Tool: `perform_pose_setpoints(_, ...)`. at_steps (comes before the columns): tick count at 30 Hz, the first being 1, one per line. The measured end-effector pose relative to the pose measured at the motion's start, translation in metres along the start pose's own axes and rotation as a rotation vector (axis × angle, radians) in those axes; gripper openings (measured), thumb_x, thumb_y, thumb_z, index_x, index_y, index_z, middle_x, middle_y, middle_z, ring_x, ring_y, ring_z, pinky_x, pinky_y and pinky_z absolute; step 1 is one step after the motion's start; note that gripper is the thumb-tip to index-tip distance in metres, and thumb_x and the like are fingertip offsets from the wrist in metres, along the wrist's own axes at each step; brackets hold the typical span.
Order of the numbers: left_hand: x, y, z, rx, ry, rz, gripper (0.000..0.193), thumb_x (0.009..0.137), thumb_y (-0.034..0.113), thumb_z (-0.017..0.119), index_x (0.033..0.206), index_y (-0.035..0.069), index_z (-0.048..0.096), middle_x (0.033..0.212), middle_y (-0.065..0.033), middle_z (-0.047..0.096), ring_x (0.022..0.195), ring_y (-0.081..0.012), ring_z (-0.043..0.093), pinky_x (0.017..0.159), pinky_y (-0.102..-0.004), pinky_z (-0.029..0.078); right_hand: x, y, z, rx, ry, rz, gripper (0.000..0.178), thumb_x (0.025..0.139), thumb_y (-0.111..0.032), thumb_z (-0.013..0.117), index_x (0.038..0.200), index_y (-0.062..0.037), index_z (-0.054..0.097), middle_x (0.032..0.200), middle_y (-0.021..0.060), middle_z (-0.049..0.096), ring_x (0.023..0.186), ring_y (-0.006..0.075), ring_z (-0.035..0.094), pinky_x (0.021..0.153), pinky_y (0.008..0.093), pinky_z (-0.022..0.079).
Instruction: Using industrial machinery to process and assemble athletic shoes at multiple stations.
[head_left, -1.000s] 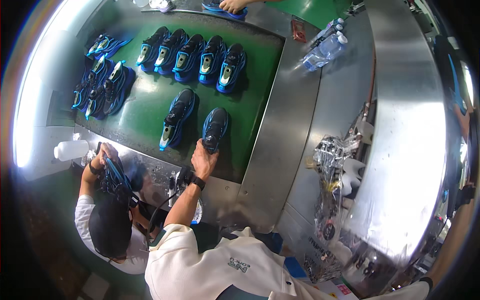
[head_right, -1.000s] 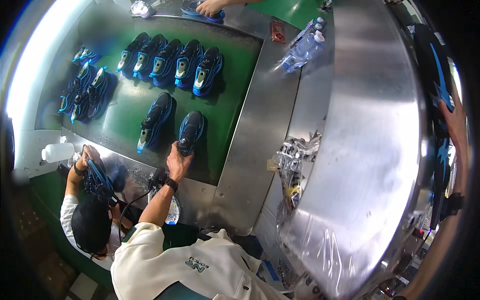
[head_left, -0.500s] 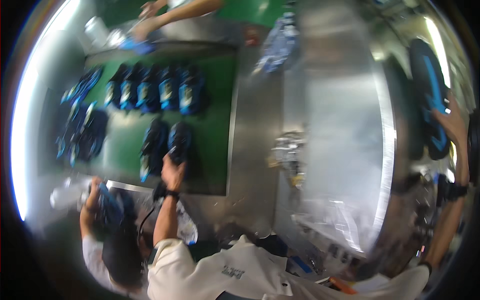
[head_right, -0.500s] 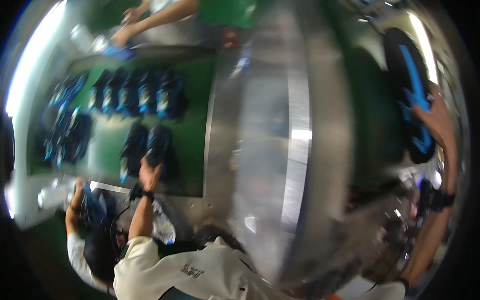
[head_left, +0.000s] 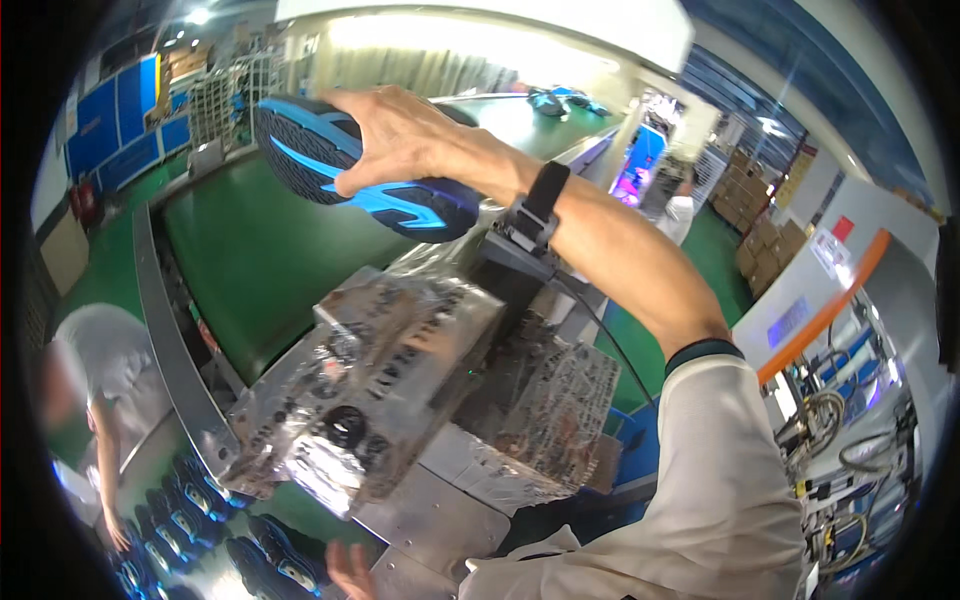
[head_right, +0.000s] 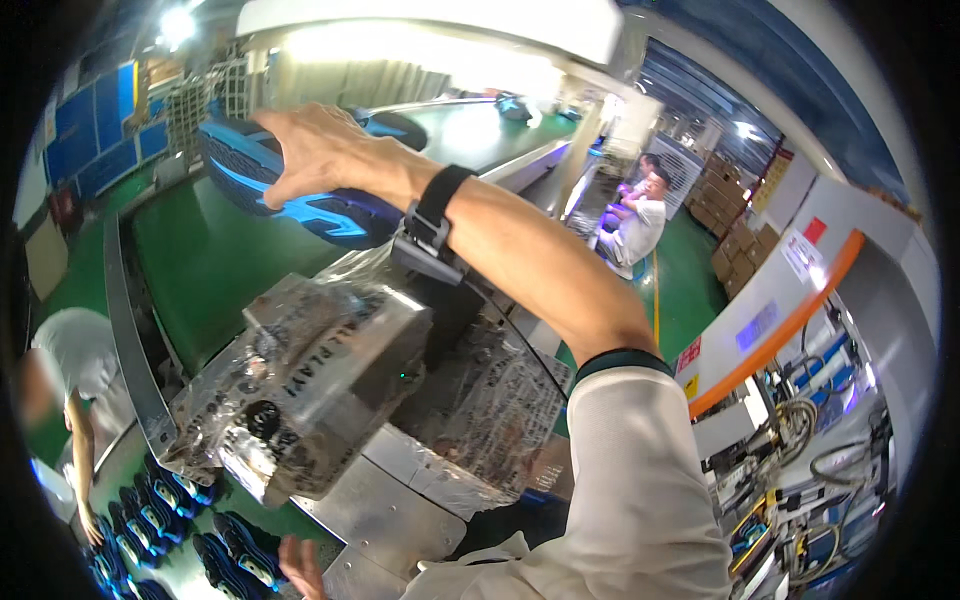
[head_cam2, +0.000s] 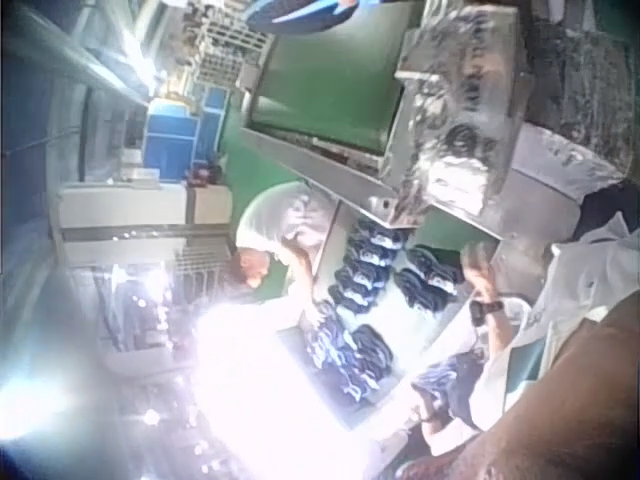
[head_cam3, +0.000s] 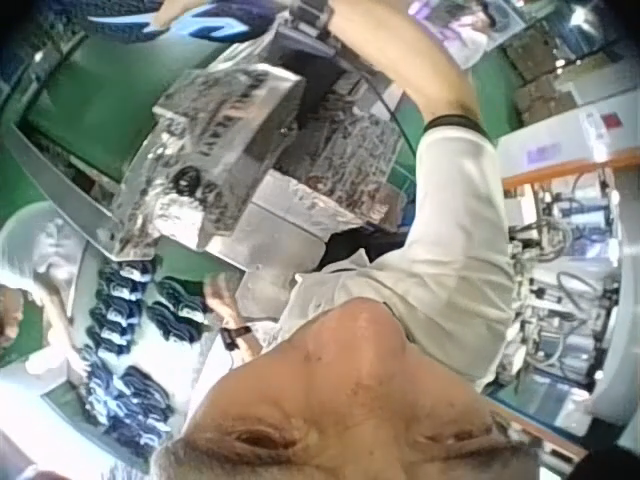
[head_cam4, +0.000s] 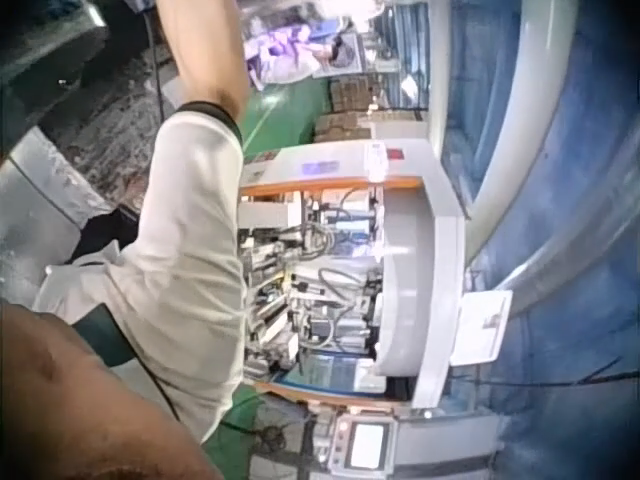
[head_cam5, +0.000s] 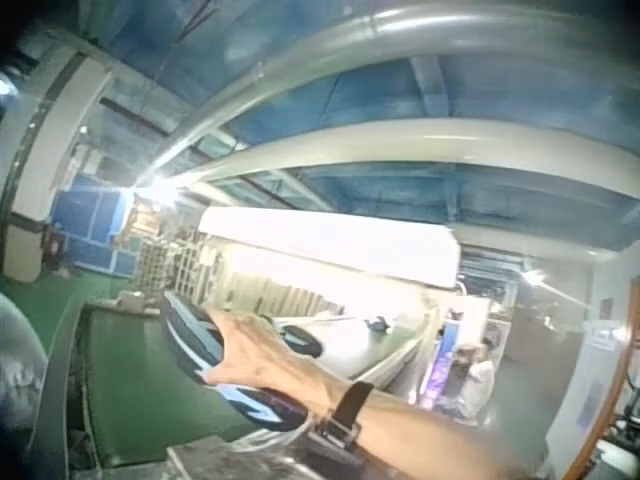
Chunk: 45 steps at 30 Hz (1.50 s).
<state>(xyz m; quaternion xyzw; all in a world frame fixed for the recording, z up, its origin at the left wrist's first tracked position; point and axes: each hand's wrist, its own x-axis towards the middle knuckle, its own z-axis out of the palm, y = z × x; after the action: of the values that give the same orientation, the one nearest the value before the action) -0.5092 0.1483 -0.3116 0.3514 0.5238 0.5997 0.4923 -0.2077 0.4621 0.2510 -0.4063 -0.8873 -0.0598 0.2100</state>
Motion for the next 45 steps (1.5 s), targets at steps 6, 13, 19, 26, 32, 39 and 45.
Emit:
perform_pose_setpoints(6, -0.069, 0.198, 0.206, -0.348, -0.84, -0.221, 0.089, 0.08, 0.033, 0.078, 0.142, -0.009, 0.03, 0.139, -0.028, 0.044, 0.132, -0.0398, 0.042, 0.111, -0.0504, 0.033, -0.151, -0.071, -0.078, -0.137, 0.585, -0.216, 0.082, 0.056, -0.022, 0.078, 0.13, -0.0027, 0.048, 0.105, 0.0223, 0.062, 0.091, 0.0385, 0.062, 0.085, 0.0457, 0.05)
perform_pose_setpoints(13, -0.155, 0.272, 0.387, -0.517, -0.98, 0.398, 0.085, 0.084, 0.043, 0.073, 0.144, 0.0, 0.029, 0.137, -0.0148, 0.047, 0.123, -0.0269, 0.05, 0.103, -0.0423, 0.041, -0.379, -0.166, -0.102, -0.517, 0.531, 0.427, 0.112, 0.053, -0.044, 0.086, 0.142, 0.0001, 0.036, 0.108, 0.018, 0.046, 0.095, 0.033, 0.046, 0.079, 0.0439, 0.037)
perform_pose_setpoints(19, -0.286, 0.221, 0.437, -0.484, -1.373, -0.477, 0.048, 0.093, 0.028, 0.059, 0.133, 0.003, 0.05, 0.123, -0.0091, 0.059, 0.116, -0.0223, 0.056, 0.101, -0.0385, 0.044, -0.599, -0.209, -0.135, -0.49, 0.714, 0.939, 0.072, 0.072, -0.044, 0.074, 0.124, 0.0015, 0.055, 0.116, 0.0194, 0.059, 0.104, 0.0343, 0.06, 0.089, 0.0435, 0.046)
perform_pose_setpoints(26, -0.48, 0.192, 0.484, -0.13, -1.952, -0.531, 0.04, 0.089, 0.011, 0.064, 0.126, -0.001, 0.052, 0.112, -0.0083, 0.062, 0.1, -0.0178, 0.06, 0.089, -0.032, 0.048, -0.796, -0.349, -0.106, 0.46, 1.643, 1.432, 0.074, 0.069, -0.014, 0.083, 0.131, 0.0041, 0.049, 0.111, 0.0082, 0.063, 0.103, 0.0145, 0.056, 0.095, 0.0267, 0.043)
perform_pose_setpoints(32, -0.634, 0.139, 0.518, 0.198, -2.416, -0.203, 0.052, 0.096, 0.031, 0.059, 0.133, -0.004, 0.048, 0.115, -0.0068, 0.061, 0.104, -0.0118, 0.055, 0.091, -0.0258, 0.043, -0.936, -0.439, -0.085, -0.156, 1.91, 1.434, 0.059, 0.07, -0.011, 0.08, 0.122, 0.0013, 0.056, 0.105, 0.0042, 0.063, 0.094, 0.0114, 0.058, 0.086, 0.0265, 0.047)
perform_pose_setpoints(39, -0.777, -0.007, 0.642, 0.308, -2.145, 0.211, 0.049, 0.086, 0.036, 0.071, 0.108, -0.006, 0.062, 0.097, -0.0115, 0.068, 0.09, -0.0185, 0.064, 0.078, -0.0292, 0.05, -0.982, -0.544, -0.089, -0.714, 2.073, 1.573, 0.065, 0.067, -0.016, 0.082, 0.125, -0.0015, 0.055, 0.109, 0.0037, 0.06, 0.099, 0.014, 0.057, 0.09, 0.0285, 0.045)
perform_pose_setpoints(45, -0.866, -0.088, 0.675, 0.311, -1.979, 0.661, 0.064, 0.078, 0.039, 0.073, 0.12, -0.006, 0.056, 0.114, -0.0285, 0.062, 0.106, -0.0399, 0.06, 0.091, -0.0448, 0.047, -0.963, -0.583, -0.096, -1.036, 2.055, 1.81, 0.064, 0.067, -0.003, 0.07, 0.128, 0.0015, 0.052, 0.116, 0.0084, 0.059, 0.1, 0.0172, 0.058, 0.093, 0.0291, 0.045)
